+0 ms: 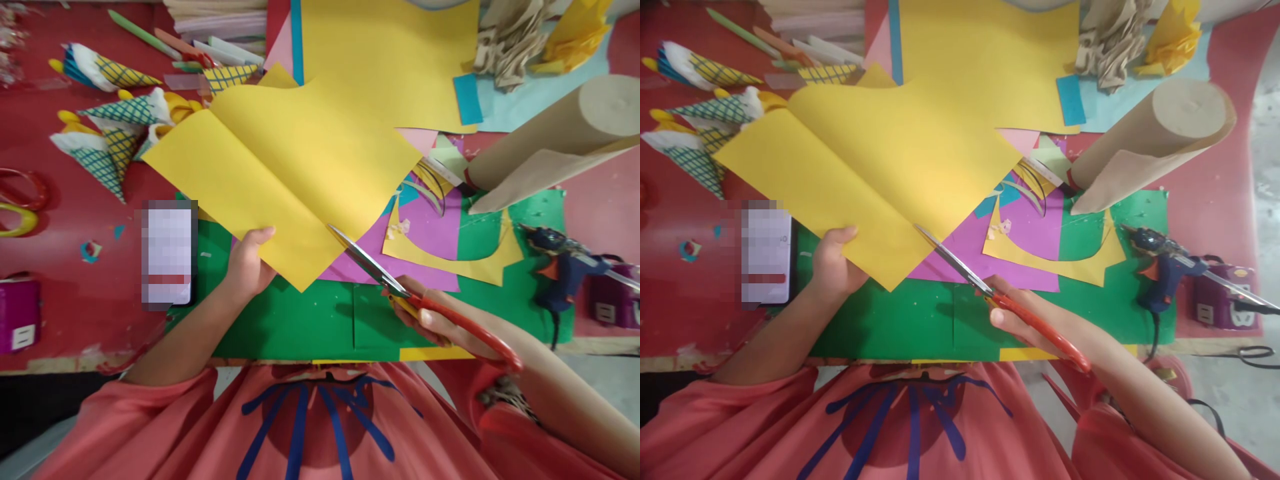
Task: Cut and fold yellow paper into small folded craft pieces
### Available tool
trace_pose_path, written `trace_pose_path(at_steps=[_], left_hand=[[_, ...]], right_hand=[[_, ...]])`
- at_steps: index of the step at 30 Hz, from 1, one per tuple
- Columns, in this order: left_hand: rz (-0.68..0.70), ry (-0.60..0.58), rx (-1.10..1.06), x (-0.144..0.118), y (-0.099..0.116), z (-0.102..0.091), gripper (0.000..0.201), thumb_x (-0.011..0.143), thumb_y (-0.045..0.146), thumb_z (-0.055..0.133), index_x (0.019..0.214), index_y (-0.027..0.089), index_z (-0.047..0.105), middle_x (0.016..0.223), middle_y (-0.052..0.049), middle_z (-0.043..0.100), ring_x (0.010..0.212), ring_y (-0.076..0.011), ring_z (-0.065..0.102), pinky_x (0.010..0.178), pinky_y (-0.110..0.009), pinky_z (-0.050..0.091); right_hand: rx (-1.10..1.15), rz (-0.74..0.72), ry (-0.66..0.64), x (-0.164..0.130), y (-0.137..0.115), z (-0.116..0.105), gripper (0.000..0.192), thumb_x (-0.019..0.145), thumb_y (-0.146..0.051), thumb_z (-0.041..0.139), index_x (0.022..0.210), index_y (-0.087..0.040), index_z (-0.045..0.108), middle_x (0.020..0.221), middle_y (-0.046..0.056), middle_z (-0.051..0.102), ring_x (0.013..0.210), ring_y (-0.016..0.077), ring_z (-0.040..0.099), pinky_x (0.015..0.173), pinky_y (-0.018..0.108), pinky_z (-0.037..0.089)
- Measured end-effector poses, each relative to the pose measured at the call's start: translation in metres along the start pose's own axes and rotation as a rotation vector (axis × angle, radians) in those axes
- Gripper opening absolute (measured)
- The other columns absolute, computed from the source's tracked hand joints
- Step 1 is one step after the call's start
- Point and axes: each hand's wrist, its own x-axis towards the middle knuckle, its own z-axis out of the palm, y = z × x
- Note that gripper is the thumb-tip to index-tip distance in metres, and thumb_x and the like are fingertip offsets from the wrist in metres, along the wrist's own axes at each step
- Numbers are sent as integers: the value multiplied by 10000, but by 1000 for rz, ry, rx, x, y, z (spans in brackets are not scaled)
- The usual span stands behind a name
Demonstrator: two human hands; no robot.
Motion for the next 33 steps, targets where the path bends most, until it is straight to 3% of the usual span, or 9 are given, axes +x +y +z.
trace_pose_path(at_steps=[6,13,25,33], left_hand=[[-4,0,5,0,-1,-1,355,624,205,727,968,212,637,979,-32,728,1180,-295,599,986,-377,511],[2,-6,18,0,-2,-3,353,642,208,717,987,212,642,978,-34,729,1165,-289,614,987,-381,513],[-24,28,37,-1,-1,1,289,620,213,713,898,228,634,943,-23,729,1166,-293,609,972,-356,524],[-37,23,6,-1,0,0,384,611,202,723,983,199,630,964,-38,732,1123,-284,634,959,-363,527]], right_hand=[[16,105,-12,0,-7,-1,729,774,-796,432,1183,-192,451,729,-22,503,396,22,340,364,195,222],[13,121,-10,1,-11,-1,760,755,-810,439,1183,-181,458,729,-18,510,395,31,379,359,197,268],[0,72,-30,3,-8,-1,680,804,-761,438,1163,-183,454,637,-62,422,445,41,324,397,192,252],[-22,63,-70,1,0,-3,584,851,-714,421,1098,-185,444,698,-46,413,483,41,309,405,189,243]])
